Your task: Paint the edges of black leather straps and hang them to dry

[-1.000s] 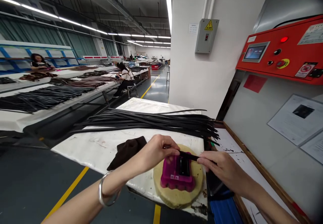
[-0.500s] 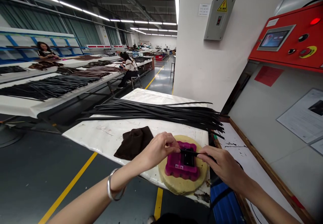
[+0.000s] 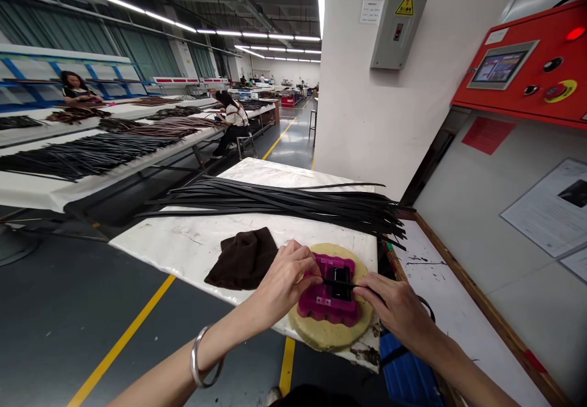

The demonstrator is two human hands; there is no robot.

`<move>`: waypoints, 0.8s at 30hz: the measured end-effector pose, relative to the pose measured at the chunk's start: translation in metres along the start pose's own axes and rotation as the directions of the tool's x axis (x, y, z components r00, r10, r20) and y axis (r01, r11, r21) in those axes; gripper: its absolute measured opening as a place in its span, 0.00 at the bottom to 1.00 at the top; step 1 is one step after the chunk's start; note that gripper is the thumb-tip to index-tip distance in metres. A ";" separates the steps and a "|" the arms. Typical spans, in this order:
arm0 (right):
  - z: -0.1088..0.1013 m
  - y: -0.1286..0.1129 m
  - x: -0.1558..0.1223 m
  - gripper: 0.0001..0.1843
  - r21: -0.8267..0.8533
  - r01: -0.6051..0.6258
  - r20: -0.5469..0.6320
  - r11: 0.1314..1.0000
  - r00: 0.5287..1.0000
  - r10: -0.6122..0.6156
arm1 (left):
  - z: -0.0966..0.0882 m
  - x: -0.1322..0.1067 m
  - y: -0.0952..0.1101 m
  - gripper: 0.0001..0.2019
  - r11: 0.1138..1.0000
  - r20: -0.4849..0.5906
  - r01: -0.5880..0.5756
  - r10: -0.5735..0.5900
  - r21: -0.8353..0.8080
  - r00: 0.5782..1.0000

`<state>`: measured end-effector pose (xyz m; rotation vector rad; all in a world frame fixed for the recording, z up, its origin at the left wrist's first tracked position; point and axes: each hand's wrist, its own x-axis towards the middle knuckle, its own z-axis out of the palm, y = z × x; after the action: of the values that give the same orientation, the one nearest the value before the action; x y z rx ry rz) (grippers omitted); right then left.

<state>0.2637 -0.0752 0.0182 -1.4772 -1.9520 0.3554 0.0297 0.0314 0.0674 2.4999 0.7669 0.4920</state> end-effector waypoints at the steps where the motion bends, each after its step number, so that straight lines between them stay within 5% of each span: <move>1: 0.000 0.000 0.000 0.11 -0.003 0.003 -0.001 1.000 1.000 -0.003 | 0.001 0.000 0.000 0.07 1.000 -0.004 -0.003 0.003 0.010 1.000; 10: -0.012 -0.004 -0.003 0.14 -0.093 -0.015 0.033 0.996 0.999 0.018 | 0.002 0.004 0.006 0.07 0.999 -0.031 -0.042 0.041 -0.015 0.999; 19: -0.002 -0.002 -0.002 0.14 -0.050 -0.016 0.030 0.999 0.999 0.017 | 0.000 -0.001 0.003 0.07 0.997 -0.012 -0.032 0.032 0.068 0.999; 24: -0.016 0.002 -0.009 0.15 -0.087 -0.019 0.075 0.996 0.997 0.026 | 0.005 0.006 0.009 0.08 0.992 0.006 -0.103 0.103 0.071 0.995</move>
<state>0.2772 -0.0859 0.0256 -1.5628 -2.0348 0.3456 0.0406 0.0265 0.0697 2.6158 0.6677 0.5055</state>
